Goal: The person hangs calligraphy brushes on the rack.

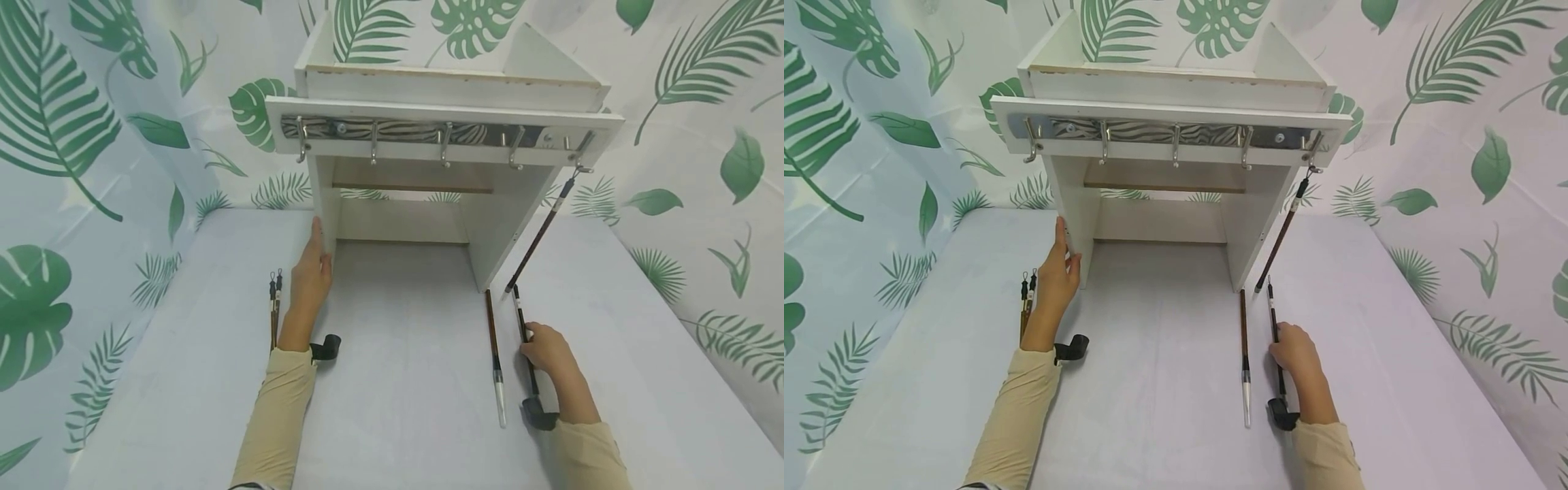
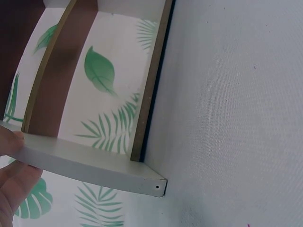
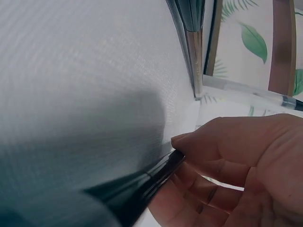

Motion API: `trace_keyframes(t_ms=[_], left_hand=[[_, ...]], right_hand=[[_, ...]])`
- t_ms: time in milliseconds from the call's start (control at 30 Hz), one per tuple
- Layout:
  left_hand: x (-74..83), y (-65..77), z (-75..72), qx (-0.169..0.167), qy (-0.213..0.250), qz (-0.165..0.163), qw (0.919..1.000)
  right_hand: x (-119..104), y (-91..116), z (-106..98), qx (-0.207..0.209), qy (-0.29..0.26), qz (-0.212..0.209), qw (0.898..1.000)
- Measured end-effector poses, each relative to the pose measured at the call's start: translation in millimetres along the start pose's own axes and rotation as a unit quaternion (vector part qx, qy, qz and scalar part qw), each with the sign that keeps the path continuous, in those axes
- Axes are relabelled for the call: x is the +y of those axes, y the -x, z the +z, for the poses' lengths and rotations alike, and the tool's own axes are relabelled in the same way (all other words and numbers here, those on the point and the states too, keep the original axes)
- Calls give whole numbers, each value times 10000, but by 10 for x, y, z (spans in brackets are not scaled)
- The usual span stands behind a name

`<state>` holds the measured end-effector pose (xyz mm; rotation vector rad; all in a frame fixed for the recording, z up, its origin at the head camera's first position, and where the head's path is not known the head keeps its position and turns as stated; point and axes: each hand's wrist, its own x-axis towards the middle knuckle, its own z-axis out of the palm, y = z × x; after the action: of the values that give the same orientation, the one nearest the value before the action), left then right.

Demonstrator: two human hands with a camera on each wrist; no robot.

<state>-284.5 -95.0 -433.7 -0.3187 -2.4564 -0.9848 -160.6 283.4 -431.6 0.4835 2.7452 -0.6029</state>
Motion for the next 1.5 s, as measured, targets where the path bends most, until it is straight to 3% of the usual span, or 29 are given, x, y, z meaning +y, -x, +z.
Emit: trace_keyframes(t_ms=[267, 767, 1100, 1333, 1500], left_hand=[[-30, -14, 10, 14, 34, -46, 10000], [-44, -2, 8, -56, -32, -84, 9999], [-31, 17, -8, -37, -52, -36, 10000], [-41, 49, 0, -106, 107, -217, 9997], [-33, 38, 4, 46, 62, 26, 10000]], right_hand=[[-21, 24, -76, 207, -88, -289, 9993], [-46, 62, -359, 604, -853, -591, 9928], [-152, 66, -531, 987, -1568, -729, 9800], [-246, 105, -613, 931, -1874, -837, 9743], [-275, 113, -653, 988, -2034, -1019, 9688]])
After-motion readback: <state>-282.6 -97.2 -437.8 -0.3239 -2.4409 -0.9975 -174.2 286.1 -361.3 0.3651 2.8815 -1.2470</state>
